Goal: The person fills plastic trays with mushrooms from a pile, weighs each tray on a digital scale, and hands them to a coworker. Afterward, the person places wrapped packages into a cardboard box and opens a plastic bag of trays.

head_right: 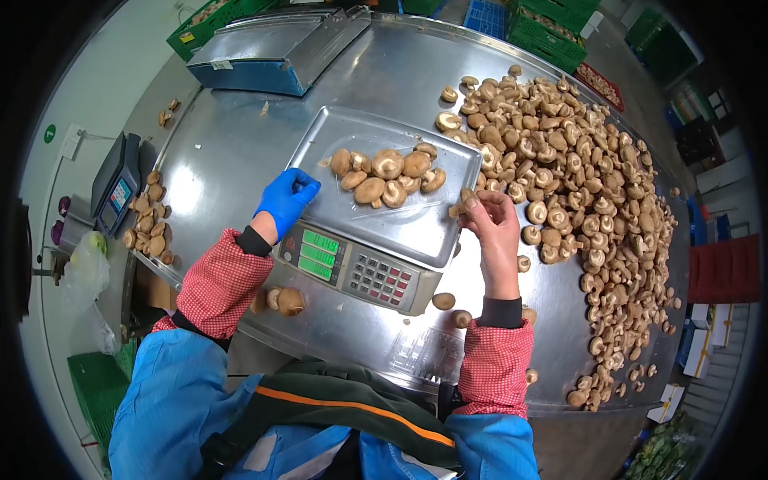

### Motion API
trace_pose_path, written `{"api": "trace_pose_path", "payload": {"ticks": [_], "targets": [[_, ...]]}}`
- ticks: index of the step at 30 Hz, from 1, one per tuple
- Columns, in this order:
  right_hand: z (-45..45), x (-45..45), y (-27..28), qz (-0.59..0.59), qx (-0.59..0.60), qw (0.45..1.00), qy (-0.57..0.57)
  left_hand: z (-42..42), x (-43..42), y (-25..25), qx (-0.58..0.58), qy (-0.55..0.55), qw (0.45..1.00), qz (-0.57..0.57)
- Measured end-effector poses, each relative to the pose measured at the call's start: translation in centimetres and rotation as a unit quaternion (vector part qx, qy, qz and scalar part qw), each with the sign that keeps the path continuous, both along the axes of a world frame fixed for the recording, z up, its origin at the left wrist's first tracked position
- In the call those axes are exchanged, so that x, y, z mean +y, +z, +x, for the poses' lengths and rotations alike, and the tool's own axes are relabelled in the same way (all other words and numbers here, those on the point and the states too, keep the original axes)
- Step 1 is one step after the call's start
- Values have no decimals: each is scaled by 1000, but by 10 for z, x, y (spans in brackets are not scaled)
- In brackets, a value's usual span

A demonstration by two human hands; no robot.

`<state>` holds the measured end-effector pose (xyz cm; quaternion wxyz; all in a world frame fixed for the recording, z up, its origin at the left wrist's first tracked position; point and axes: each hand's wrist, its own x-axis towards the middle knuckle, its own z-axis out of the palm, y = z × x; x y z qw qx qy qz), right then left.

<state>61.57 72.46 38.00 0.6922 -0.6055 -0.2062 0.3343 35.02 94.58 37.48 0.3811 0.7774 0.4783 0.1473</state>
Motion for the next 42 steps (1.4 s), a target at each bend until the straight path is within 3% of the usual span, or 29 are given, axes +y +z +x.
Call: {"api": "trace_pose_path", "payload": {"ticks": [3,9,12,15,18,27,31,32,35,36,40,42], "targets": [[-6,-4,2,7,-35,999,10,6,-13,21,168,-42,984,-31],[-35,32,-7,38,-164,985,38,28,-27,17,217,-90,972,-19],[-44,47,-6,-31,-511,856,69,35,-30,10,209,-86,974,-27],[-47,44,7,-60,-653,755,15,39,-29,6,210,-78,974,-31],[-38,40,-6,-85,-617,781,47,42,-25,2,212,-74,974,-27],[-53,50,-15,-59,-621,781,24,47,-23,4,155,-48,986,-26],[-61,-3,-7,-61,-598,799,10,43,-4,-29,87,-9,996,-32],[-65,-28,-11,-92,-578,810,8,43,1,-35,62,-3,998,-31],[-86,-107,-24,-185,-561,807,4,44,6,-22,-177,57,940,-286],[-95,-134,-32,-248,-547,798,53,39,12,-17,-212,15,918,-335],[-125,-170,-23,-420,-543,715,136,29,29,-19,-252,27,890,-380],[-126,-170,-31,-453,-528,699,163,23,37,-21,-277,40,881,-382]]}}
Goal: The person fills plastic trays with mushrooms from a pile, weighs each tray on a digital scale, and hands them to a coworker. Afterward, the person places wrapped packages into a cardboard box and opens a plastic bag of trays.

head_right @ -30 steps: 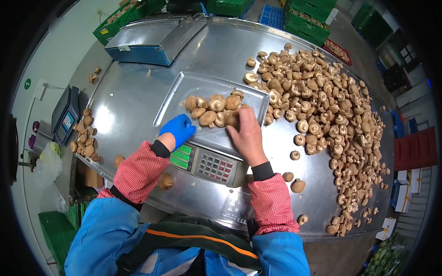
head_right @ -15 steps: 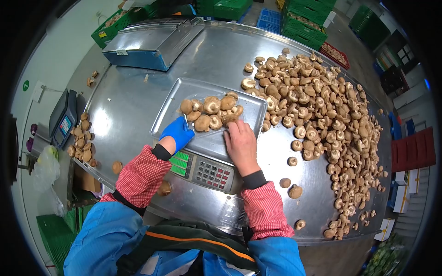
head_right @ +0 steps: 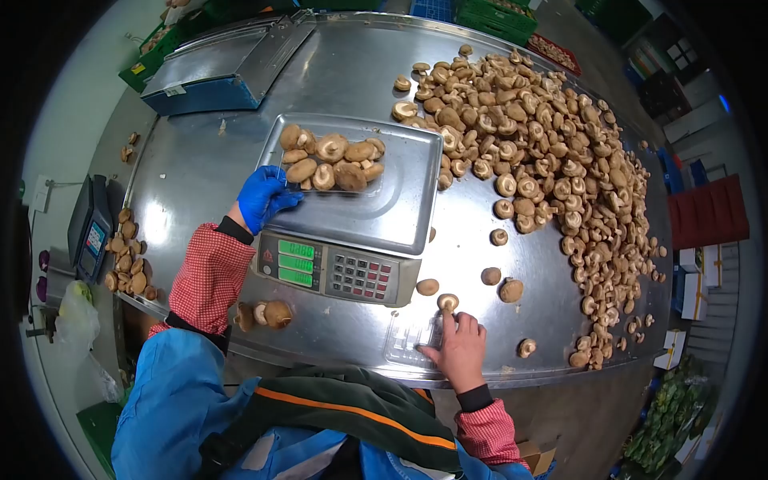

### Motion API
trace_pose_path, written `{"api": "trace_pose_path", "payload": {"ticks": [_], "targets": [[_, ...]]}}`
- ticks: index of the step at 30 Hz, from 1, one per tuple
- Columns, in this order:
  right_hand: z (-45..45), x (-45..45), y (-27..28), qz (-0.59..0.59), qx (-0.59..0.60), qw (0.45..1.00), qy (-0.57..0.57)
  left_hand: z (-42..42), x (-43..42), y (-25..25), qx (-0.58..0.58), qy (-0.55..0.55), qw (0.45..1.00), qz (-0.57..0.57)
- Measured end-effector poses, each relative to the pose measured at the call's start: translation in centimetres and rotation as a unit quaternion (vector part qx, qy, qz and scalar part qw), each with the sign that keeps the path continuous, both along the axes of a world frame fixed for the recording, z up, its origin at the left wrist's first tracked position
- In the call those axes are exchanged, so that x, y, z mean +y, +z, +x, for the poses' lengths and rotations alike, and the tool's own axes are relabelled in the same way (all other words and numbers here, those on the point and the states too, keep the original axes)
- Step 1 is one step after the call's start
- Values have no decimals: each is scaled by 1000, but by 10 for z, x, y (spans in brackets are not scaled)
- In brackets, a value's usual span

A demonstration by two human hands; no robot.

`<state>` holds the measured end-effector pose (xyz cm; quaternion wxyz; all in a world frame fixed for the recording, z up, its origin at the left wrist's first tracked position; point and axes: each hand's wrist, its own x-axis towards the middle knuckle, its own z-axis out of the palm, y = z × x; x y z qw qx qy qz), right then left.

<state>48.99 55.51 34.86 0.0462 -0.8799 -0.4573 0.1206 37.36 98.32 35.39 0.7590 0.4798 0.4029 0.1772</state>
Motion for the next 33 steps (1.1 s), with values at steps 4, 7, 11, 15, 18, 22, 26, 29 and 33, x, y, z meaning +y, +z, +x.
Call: {"api": "trace_pose_path", "payload": {"ticks": [4,7,11,15,18,22,26,29,33], "targets": [[8,20,-8,-2,13,1000,20,-1,27,2,-59,14,998,-5],[17,21,-13,-14,57,998,18,-4,58,18,-80,45,996,7],[23,16,-6,-19,60,993,101,-1,124,36,-115,114,985,67],[37,17,3,-66,154,981,100,-2,244,-2,56,58,925,371],[45,13,15,-32,173,984,39,1,246,47,417,-33,628,656],[57,0,10,-33,185,980,-63,3,286,28,428,-5,653,625],[63,-11,4,71,199,959,-192,18,305,-8,-134,277,951,-11],[73,-10,6,248,177,921,-242,32,215,22,-174,238,953,70],[71,20,23,424,192,824,-323,62,-13,75,-234,-162,955,88]]}}
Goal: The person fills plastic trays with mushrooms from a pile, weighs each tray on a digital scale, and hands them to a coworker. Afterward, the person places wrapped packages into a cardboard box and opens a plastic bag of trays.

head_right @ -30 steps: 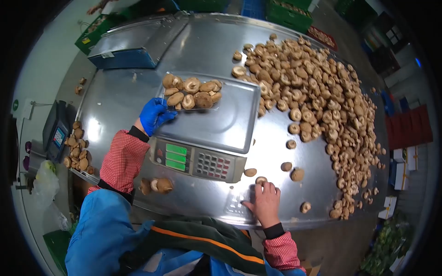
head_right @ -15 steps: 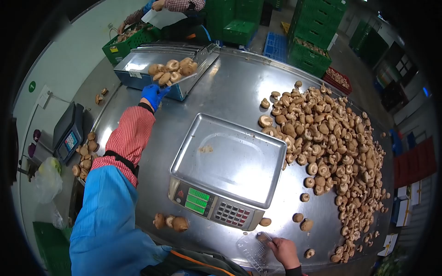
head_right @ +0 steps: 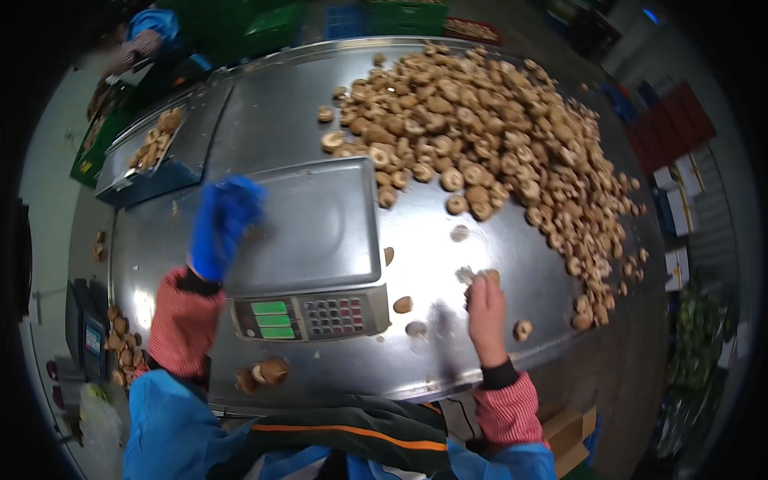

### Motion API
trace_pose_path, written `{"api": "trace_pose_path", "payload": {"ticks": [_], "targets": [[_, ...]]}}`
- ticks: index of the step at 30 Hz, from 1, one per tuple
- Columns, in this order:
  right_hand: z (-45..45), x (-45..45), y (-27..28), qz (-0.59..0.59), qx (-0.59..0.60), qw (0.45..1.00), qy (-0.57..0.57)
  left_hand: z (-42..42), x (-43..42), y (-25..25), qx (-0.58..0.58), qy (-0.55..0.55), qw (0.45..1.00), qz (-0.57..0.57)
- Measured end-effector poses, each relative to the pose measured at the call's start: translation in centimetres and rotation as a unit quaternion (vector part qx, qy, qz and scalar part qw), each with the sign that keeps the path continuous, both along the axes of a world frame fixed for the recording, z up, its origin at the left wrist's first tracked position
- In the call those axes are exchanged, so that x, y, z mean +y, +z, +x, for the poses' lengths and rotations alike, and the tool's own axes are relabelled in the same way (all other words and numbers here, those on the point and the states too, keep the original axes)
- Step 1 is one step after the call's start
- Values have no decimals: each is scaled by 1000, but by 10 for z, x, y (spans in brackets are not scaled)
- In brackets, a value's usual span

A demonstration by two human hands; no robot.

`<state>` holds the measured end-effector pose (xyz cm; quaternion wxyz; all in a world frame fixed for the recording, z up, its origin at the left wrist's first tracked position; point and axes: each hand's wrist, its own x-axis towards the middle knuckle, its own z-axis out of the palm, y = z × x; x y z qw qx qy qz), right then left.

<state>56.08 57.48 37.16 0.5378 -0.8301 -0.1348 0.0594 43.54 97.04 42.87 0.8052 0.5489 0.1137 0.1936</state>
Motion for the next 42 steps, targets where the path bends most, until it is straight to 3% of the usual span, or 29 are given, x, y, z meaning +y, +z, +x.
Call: {"api": "trace_pose_path", "payload": {"ticks": [1,2,4,5,6,7,9,11,14,15,16,18,21,22,24,26,30,33,42], "targets": [[-1,4,-3,-5,12,1000,-7,1,-41,-15,32,-121,990,-63],[-6,13,-2,33,19,999,-20,9,-94,2,136,-170,975,-54],[-12,21,7,-8,5,1000,1,13,-159,-23,146,-296,937,-116],[-12,20,6,-10,0,1000,1,22,-184,-7,246,-297,921,-55],[-12,19,3,-14,-6,1000,0,24,-202,-42,196,-272,941,-50],[-12,15,3,-19,-13,1000,-1,31,-211,-50,220,-236,946,-15],[-13,6,5,-109,-175,978,-42,37,-224,-53,250,-186,948,64],[-8,-7,13,-191,-332,921,-75,38,-231,-52,260,-160,940,153],[-25,-13,36,-93,-111,989,19,41,-260,-40,242,-129,838,471],[-28,-12,40,-59,2,997,56,44,-272,-41,265,-146,809,504],[-28,-11,34,4,3,998,60,49,-282,-49,237,-198,800,514],[-22,-22,27,-31,-23,999,22,50,-294,-49,202,-238,844,436],[-8,-45,11,209,201,956,38,49,-293,-62,67,-229,911,336],[-4,-54,13,274,271,920,72,52,-287,-63,102,-278,915,273],[-4,-58,16,288,314,901,82,57,-290,-84,118,-279,930,206],[-4,-60,1,267,280,916,108,61,-297,-97,119,-312,931,146],[3,-73,14,222,290,919,148,68,-308,-77,108,-336,935,42],[5,-78,23,256,336,892,161,72,-303,-81,151,-338,927,65],[14,-91,26,214,343,899,168,77,-309,-87,124,-258,919,272]]}}
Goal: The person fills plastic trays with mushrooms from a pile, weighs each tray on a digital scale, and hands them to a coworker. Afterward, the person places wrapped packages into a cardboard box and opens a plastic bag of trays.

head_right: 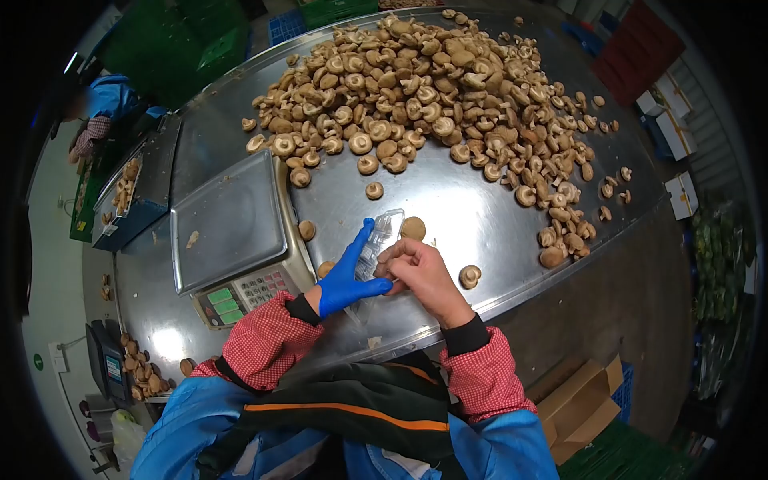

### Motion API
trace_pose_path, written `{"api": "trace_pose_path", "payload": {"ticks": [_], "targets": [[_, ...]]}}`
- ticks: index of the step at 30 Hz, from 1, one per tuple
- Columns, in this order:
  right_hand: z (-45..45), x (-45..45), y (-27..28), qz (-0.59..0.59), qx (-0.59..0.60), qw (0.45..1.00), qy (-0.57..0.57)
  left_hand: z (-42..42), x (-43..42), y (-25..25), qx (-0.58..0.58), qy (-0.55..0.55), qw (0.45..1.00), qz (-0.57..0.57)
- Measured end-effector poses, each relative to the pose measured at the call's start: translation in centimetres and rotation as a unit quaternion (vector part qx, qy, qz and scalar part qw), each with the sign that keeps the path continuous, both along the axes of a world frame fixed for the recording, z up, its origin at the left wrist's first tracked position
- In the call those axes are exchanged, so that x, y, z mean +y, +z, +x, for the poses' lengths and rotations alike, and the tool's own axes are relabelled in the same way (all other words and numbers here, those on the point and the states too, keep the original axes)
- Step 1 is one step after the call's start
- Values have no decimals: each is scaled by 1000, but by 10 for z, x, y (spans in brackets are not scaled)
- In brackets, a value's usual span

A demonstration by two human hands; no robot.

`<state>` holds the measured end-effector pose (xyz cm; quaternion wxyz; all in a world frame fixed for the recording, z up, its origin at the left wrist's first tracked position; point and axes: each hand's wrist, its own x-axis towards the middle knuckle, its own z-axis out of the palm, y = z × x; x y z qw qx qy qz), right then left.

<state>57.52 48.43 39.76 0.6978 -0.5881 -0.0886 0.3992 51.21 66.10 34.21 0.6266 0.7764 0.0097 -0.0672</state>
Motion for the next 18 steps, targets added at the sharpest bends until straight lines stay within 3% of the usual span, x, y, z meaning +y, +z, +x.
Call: {"api": "trace_pose_path", "payload": {"ticks": [9,12,18], "targets": [[-2,-2,-9,0,24,1000,-15,-5,-1,-12,5,8,999,-32],[-4,0,-9,2,33,999,-21,-9,-1,-8,44,-17,993,-104],[-7,-2,-5,17,51,999,-5,-13,-3,-4,33,-8,995,-92]]}}
